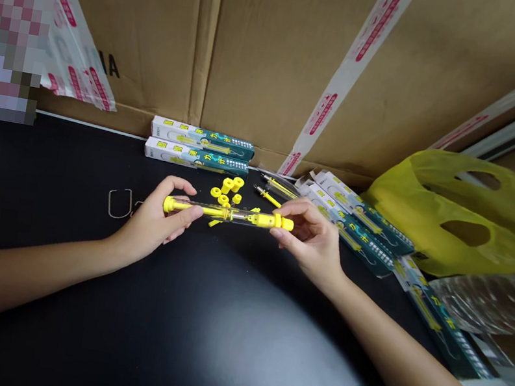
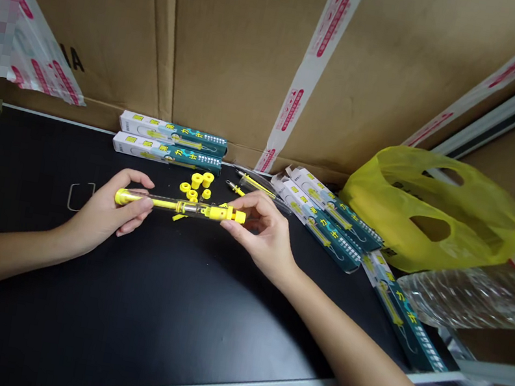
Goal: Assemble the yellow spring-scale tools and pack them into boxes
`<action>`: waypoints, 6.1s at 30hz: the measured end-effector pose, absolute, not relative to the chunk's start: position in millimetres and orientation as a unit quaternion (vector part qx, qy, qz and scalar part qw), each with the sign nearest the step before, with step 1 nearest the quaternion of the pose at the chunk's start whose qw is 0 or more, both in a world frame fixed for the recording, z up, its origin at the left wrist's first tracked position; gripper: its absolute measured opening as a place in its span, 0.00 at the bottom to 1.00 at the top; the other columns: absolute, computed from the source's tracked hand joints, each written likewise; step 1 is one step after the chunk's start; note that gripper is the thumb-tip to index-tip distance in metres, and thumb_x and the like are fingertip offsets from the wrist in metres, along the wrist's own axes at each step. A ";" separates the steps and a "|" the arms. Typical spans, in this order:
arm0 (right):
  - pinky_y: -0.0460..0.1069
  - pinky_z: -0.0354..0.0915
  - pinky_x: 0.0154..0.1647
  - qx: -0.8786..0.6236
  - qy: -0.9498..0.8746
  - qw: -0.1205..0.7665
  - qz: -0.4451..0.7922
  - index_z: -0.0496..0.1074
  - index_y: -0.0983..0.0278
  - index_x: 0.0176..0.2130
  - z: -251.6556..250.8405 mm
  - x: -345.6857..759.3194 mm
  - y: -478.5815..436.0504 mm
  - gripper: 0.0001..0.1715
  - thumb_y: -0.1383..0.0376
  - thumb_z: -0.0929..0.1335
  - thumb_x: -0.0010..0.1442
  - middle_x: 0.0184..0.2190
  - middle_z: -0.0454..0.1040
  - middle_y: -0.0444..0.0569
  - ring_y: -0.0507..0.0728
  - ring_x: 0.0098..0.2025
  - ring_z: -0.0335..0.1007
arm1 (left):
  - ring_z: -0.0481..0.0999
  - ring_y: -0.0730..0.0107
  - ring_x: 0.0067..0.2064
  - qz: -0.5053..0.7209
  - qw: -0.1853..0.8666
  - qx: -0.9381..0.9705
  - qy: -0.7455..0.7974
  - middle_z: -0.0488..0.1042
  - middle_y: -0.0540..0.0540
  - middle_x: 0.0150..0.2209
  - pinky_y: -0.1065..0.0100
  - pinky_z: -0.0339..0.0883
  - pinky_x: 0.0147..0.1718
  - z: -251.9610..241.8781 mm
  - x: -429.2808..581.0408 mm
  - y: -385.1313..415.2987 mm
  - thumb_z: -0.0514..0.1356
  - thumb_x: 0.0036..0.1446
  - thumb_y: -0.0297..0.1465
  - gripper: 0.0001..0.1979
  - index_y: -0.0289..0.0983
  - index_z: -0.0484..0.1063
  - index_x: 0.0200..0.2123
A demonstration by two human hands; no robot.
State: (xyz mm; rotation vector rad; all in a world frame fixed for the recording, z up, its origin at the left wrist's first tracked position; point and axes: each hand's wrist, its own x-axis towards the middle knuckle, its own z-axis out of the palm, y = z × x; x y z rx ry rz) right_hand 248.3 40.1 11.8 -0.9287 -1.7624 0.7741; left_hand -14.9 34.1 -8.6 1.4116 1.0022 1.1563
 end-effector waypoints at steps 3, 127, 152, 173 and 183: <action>0.45 0.67 0.20 -0.384 -0.721 0.483 0.314 0.72 0.61 0.37 12.0 247.9 40.0 0.13 0.60 0.74 0.52 0.37 0.69 0.48 0.51 0.29 0.66 | 0.56 0.83 0.16 0.476 0.512 0.585 0.411 0.59 0.61 0.18 0.81 0.51 0.12 -8.6 -14.6 34.8 0.60 0.57 0.36 0.12 0.40 0.58 0.35; 0.46 0.70 0.29 -0.343 -0.792 0.431 0.262 0.66 0.63 0.39 15.7 252.3 37.4 0.13 0.65 0.72 0.55 0.36 0.74 0.49 0.50 0.28 0.70 | 0.60 0.84 0.15 0.465 0.492 0.593 0.435 0.64 0.60 0.19 0.81 0.52 0.11 -5.5 -15.6 34.5 0.60 0.57 0.36 0.13 0.39 0.58 0.32; 0.48 0.65 0.31 -0.310 -0.836 0.413 0.188 0.66 0.62 0.35 19.4 255.5 41.2 0.09 0.66 0.71 0.56 0.32 0.67 0.46 0.53 0.32 0.64 | 0.60 0.83 0.15 0.463 0.503 0.587 0.433 0.65 0.59 0.19 0.81 0.52 0.12 -5.1 -15.8 33.9 0.61 0.57 0.37 0.13 0.39 0.58 0.32; 0.41 0.49 0.12 -0.366 -0.727 0.381 0.438 0.57 0.60 0.39 16.6 251.2 30.1 0.16 0.59 0.69 0.60 0.16 0.63 0.34 0.46 0.12 0.55 | 0.60 0.83 0.15 0.462 0.507 0.586 0.431 0.65 0.58 0.19 0.80 0.52 0.12 -3.1 -15.2 33.5 0.61 0.56 0.36 0.13 0.39 0.58 0.31; 0.48 0.64 0.26 -0.338 -0.831 0.419 0.137 0.73 0.62 0.37 19.4 258.6 45.5 0.12 0.62 0.74 0.52 0.32 0.67 0.48 0.53 0.31 0.63 | 0.61 0.83 0.15 0.467 0.504 0.580 0.437 0.64 0.59 0.19 0.80 0.52 0.12 -2.0 -14.4 32.9 0.61 0.56 0.36 0.13 0.39 0.58 0.31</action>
